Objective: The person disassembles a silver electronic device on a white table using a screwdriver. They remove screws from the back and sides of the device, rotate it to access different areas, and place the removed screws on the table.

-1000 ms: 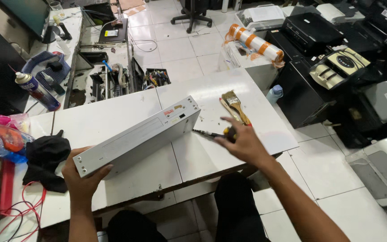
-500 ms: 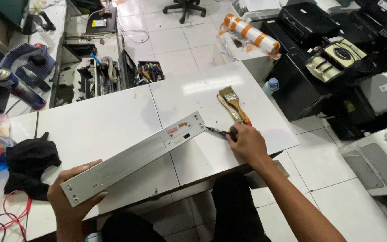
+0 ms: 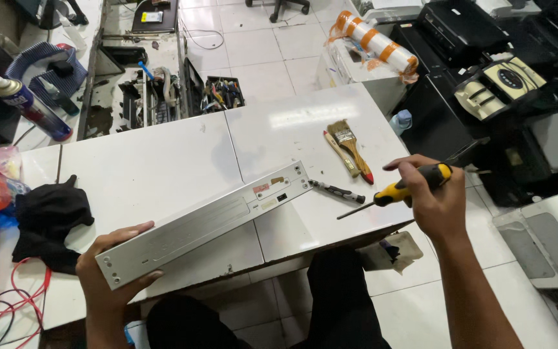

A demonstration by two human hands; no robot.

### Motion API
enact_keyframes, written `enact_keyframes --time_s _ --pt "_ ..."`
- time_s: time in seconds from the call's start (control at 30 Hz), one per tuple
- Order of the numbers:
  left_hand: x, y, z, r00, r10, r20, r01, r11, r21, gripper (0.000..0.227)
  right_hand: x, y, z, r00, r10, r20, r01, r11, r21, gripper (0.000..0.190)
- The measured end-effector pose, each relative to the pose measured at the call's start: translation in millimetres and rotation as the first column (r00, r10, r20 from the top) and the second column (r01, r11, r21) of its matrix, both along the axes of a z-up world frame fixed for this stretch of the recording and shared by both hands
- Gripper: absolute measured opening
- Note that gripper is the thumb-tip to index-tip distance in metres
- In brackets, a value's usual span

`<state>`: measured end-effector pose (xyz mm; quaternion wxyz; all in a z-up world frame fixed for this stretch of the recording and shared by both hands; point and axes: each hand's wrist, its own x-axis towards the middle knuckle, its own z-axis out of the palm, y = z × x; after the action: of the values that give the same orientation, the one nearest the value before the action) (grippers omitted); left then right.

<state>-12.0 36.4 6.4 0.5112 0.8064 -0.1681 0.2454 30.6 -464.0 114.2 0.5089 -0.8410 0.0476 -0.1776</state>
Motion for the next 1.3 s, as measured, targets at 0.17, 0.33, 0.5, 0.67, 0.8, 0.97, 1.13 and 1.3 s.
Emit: enact_keyframes --time_s 0.17,0.33,0.5,0.67,0.8,0.97,1.13,1.3 --pt "-1.6 0.4 5.5 1.0 0.01 0.0 -0.01 0.999 0.031 0.073 -17.7 3.0 -31.6 0.997 0.062 -0.042 -0.051 0.973 0.226 0.033" --pt "-2.1 6.8 5.1 0.997 -0.075 -0.028 0.074 0.997 -0.01 0.073 -35.3 33.0 -111.1 0.99 0.11 -0.09 -0.109 0.994 0.017 0.04" --pt "-6.1 5.7 6.8 0.995 -0.066 -0.08 0.063 0.997 -0.047 0.074 -14.7 43.6 -175.5 0.976 0.191 0.102 -0.147 0.93 -0.337 0.046" --pt "-4.2 6.6 8.0 0.994 -0.067 -0.082 0.064 0.997 -0.038 0.073 6.8 55.8 -179.7 0.931 0.317 0.184 -0.172 0.822 -0.543 0.043" --pt "-2.6 10.2 4.0 0.994 -0.045 -0.1 0.042 0.999 -0.031 0.074 8.0 54.4 -162.4 0.911 0.34 0.232 -0.166 0.819 -0.548 0.04" --pt "-1.5 7.3 6.2 0.992 -0.051 -0.113 0.043 0.996 -0.074 0.074 24.4 21.4 -180.8 0.945 0.116 0.304 0.114 0.756 -0.644 0.047" --pt "-3.6 6.1 6.8 0.993 -0.005 -0.121 0.0 0.999 -0.041 0.072 44.2 5.8 -195.8 0.995 0.044 -0.087 -0.092 0.71 -0.698 0.036" --pt "-4.7 5.8 4.0 0.99 -0.021 -0.141 0.007 0.995 -0.097 0.073 13.3 17.2 -135.2 0.976 -0.029 -0.215 -0.019 0.976 -0.218 0.034"
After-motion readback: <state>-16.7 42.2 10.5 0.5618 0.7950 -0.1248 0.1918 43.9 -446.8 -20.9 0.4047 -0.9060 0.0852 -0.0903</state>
